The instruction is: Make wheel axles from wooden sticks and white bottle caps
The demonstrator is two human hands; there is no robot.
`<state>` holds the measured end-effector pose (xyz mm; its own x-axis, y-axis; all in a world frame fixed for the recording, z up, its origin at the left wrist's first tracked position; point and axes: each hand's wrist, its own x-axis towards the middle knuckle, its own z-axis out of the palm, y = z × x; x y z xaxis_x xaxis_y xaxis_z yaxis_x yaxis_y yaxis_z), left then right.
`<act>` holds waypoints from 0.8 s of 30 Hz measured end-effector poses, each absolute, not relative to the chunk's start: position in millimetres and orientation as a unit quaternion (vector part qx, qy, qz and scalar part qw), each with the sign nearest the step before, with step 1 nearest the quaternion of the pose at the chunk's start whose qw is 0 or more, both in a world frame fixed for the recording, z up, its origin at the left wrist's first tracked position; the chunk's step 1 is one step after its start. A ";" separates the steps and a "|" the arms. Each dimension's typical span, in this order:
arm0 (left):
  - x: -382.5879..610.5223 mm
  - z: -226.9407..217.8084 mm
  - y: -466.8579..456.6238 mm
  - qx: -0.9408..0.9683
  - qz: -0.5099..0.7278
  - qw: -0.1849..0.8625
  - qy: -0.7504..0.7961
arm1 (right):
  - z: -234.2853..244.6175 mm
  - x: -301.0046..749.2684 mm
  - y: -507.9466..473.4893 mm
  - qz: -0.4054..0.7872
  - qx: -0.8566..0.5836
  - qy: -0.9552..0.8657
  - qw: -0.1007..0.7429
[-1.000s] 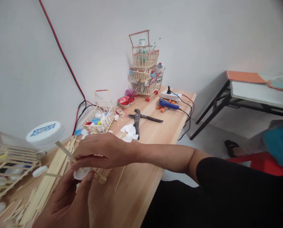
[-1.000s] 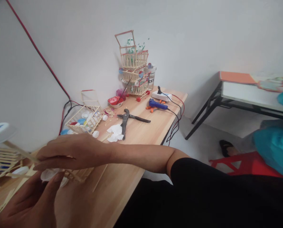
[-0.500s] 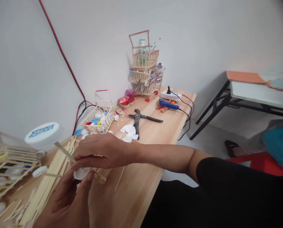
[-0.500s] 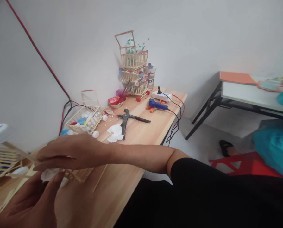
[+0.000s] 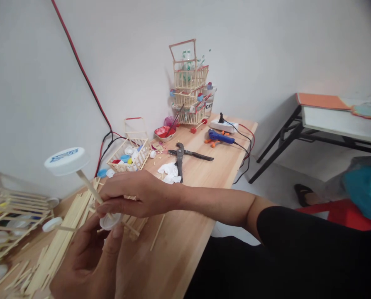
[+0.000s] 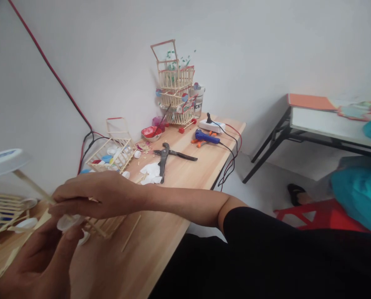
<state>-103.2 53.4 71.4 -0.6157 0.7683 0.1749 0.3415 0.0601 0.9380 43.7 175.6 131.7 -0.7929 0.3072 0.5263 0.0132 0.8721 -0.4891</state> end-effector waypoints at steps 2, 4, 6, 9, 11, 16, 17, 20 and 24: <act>-106.6 68.2 53.0 0.405 0.565 0.204 0.690 | 132.3 43.2 175.7 0.234 -0.084 -0.919 0.306; -109.0 65.9 53.0 0.411 0.576 0.205 0.677 | 132.5 42.2 175.7 0.233 -0.084 -0.921 0.300; -109.3 65.6 53.3 0.408 0.588 0.199 0.669 | 132.0 41.1 175.6 0.235 -0.082 -0.923 0.294; -106.7 68.5 54.6 0.393 0.604 0.198 0.665 | 130.7 40.2 175.5 0.237 -0.079 -0.922 0.296; -105.1 70.6 55.4 0.384 0.613 0.205 0.659 | 130.4 40.1 175.3 0.242 -0.077 -0.920 0.299; -103.6 72.2 55.7 0.376 0.617 0.210 0.659 | 133.0 41.2 174.4 0.250 -0.086 -0.921 0.288; -103.2 72.3 55.5 0.376 0.617 0.212 0.659 | 133.7 41.5 174.2 0.253 -0.089 -0.920 0.286; -101.8 73.1 55.0 0.374 0.617 0.207 0.661 | 134.6 42.1 174.1 0.257 -0.090 -0.920 0.282; -101.4 73.4 55.4 0.370 0.614 0.197 0.669 | 132.0 41.1 175.0 0.254 -0.088 -0.922 0.278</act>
